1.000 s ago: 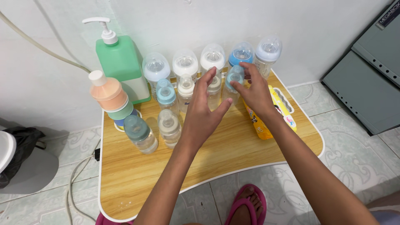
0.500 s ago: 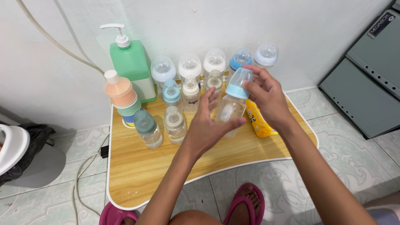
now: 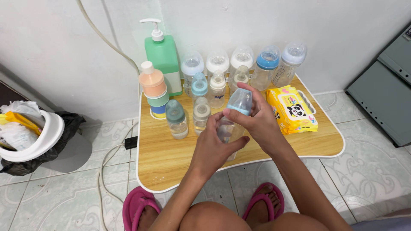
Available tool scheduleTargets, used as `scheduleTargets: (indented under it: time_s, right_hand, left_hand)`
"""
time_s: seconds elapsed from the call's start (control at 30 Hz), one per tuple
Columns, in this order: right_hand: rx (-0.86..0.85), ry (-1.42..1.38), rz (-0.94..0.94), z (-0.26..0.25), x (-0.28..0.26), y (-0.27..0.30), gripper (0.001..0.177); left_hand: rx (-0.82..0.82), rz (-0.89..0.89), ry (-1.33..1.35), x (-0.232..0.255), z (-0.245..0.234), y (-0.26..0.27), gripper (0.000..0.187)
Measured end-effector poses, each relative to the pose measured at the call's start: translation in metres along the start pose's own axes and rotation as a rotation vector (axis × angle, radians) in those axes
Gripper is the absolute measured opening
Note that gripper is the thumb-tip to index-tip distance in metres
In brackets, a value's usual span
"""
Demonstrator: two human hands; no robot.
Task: The person sits on the floor and handles several baby bottles and stacked containers on a small table. They open and close bottle caps, stack colorful containers, and repeatedly attach and detach bottle tops and nipples.
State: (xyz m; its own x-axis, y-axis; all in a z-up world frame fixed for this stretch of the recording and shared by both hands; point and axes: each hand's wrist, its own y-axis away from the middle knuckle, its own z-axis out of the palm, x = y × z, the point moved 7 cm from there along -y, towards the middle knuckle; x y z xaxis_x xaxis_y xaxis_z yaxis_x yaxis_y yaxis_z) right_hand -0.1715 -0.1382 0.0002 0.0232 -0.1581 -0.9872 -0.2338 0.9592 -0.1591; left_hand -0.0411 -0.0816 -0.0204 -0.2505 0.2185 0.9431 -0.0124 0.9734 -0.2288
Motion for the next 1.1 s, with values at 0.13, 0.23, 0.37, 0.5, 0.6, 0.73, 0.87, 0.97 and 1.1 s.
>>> scheduleTargets:
  time_s: [0.13, 0.23, 0.37, 0.5, 0.6, 0.73, 0.87, 0.97, 1.1]
  right_hand:
    - [-0.12, -0.216, -0.054, 0.008, -0.002, 0.004, 0.084]
    - [-0.224, -0.372, -0.017, 0.008, 0.002, 0.002, 0.084]
    - [-0.289, -0.394, -0.066, 0.008, 0.004, 0.005, 0.083]
    - [-0.369, -0.445, -0.068, 0.005, 0.002, 0.011, 0.087]
    - [-0.375, -0.47, -0.069, 0.002, 0.004, 0.013, 0.088]
    - [-0.361, -0.536, -0.068, 0.001, 0.011, 0.014, 0.081]
    - [-0.192, -0.265, -0.001, -0.002, 0.026, 0.008, 0.073]
    - [-0.209, -0.202, 0.03, 0.0, 0.025, 0.008, 0.073]
    - [-0.256, -0.385, 0.022, 0.002, 0.014, 0.013, 0.079]
  left_hand:
    - [-0.088, -0.105, 0.364, -0.012, 0.0, 0.007, 0.078]
    - [-0.119, -0.143, 0.509, -0.016, 0.0, 0.008, 0.074]
    - [-0.161, -0.12, 0.598, -0.021, -0.007, 0.013, 0.063]
    - [-0.188, -0.122, 0.617, -0.027, -0.012, 0.013, 0.062]
    - [-0.21, -0.177, 0.593, -0.035, -0.014, 0.016, 0.065]
    - [-0.17, -0.172, 0.598, -0.038, -0.014, 0.013, 0.07]
    - [-0.145, -0.186, 0.623, -0.041, -0.015, 0.011, 0.067]
    - [-0.177, -0.243, 0.691, -0.044, -0.012, 0.014, 0.062]
    - [-0.322, -0.376, 0.88, -0.046, 0.0, 0.021, 0.071]
